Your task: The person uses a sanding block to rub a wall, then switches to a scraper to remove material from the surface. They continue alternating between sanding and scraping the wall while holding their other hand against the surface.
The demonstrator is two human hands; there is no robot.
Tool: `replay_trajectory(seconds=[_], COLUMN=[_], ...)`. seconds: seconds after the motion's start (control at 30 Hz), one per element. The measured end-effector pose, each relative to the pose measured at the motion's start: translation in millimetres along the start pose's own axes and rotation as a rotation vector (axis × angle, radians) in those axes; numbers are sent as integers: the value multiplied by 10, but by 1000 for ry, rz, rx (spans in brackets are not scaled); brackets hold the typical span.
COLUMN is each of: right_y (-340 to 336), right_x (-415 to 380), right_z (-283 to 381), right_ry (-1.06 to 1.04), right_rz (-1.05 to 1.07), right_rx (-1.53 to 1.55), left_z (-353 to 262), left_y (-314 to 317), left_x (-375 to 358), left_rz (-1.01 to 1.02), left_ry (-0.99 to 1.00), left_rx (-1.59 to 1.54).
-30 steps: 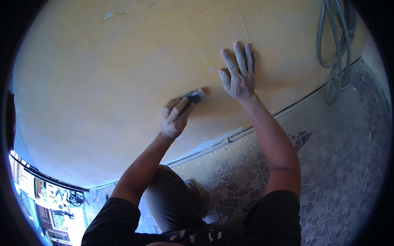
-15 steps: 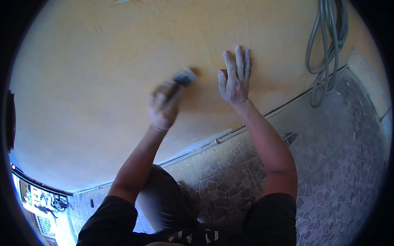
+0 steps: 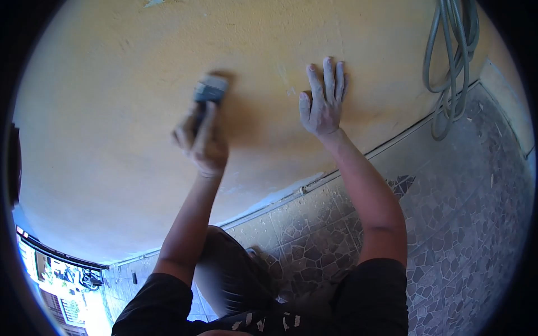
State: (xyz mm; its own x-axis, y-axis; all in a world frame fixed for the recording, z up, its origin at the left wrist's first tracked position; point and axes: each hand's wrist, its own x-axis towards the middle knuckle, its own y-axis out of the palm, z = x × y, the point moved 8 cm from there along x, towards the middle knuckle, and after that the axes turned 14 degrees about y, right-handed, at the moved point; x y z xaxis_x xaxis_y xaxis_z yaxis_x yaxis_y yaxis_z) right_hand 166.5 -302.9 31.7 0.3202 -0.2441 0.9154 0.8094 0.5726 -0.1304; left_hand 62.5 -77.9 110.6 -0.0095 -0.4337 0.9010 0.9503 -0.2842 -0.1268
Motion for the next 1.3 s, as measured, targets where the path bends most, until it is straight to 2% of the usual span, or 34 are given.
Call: replay_trajectory(seconds=[0.07,0.1,0.17,0.27,0.33,0.43,0.47,0.53,0.6,0.7,0.77,0.87,0.9,1.0,1.03,1.07,1.1,1.13,1.2,1.27,1.3], right_y=[-10,7,15,14,8,-22,-5,-8,-11,-9,-10,-2,-7,12,21,15,6,4,-9,3,12], right_x=[55,60,43,46,21,49,42,64,41,31,45,57,27,3,-12,-17,20,22,26,33,9], right_z=[8,12,-42,-99,-100,-72,-58,-119,-104,-119,-134,-126,-140,-159,-153,-148,-144,-119,-136,-159,-163], right_ry=[-3,-7,25,5,21,19,17,17,8,8,3,-18,-16,-5,0,1,-4,-9,-7,-11,-6], right_rz=[-48,-58,-77,-59,-57,-97,-98,-108,-107,-112,-110,-121,-123,-122,-107,-110,-128,-130,-139,-144,-143], right_rx=[15,19,43,63,57,76,79,63,50,72,72,84,87,81,83,87,90,95,95,92,92], left_z=[-449,-434,-530,-51,19,-621,-668,-495,-61,-53,-545,-520,-340,104,155,-115,-420,-615,-585,-236,-27], left_y=[226,199,223,15,-22,346,352,254,47,103,311,274,209,-100,71,174,274,339,315,177,16], left_x=[-481,-465,-457,102,100,-691,-762,-394,57,-253,-669,-462,-327,124,-222,-436,-622,-678,-615,-310,-33], left_rz=[271,264,310,63,-34,360,352,255,28,-14,257,309,274,-73,-237,108,292,332,341,242,129], left_ry=[270,277,455,61,-42,376,546,366,65,-6,312,357,277,-62,-227,111,251,416,474,285,134], left_rx=[-207,-200,-195,64,167,-257,-261,-123,58,-31,-232,-167,-89,169,-124,-157,-210,-233,-218,-61,71])
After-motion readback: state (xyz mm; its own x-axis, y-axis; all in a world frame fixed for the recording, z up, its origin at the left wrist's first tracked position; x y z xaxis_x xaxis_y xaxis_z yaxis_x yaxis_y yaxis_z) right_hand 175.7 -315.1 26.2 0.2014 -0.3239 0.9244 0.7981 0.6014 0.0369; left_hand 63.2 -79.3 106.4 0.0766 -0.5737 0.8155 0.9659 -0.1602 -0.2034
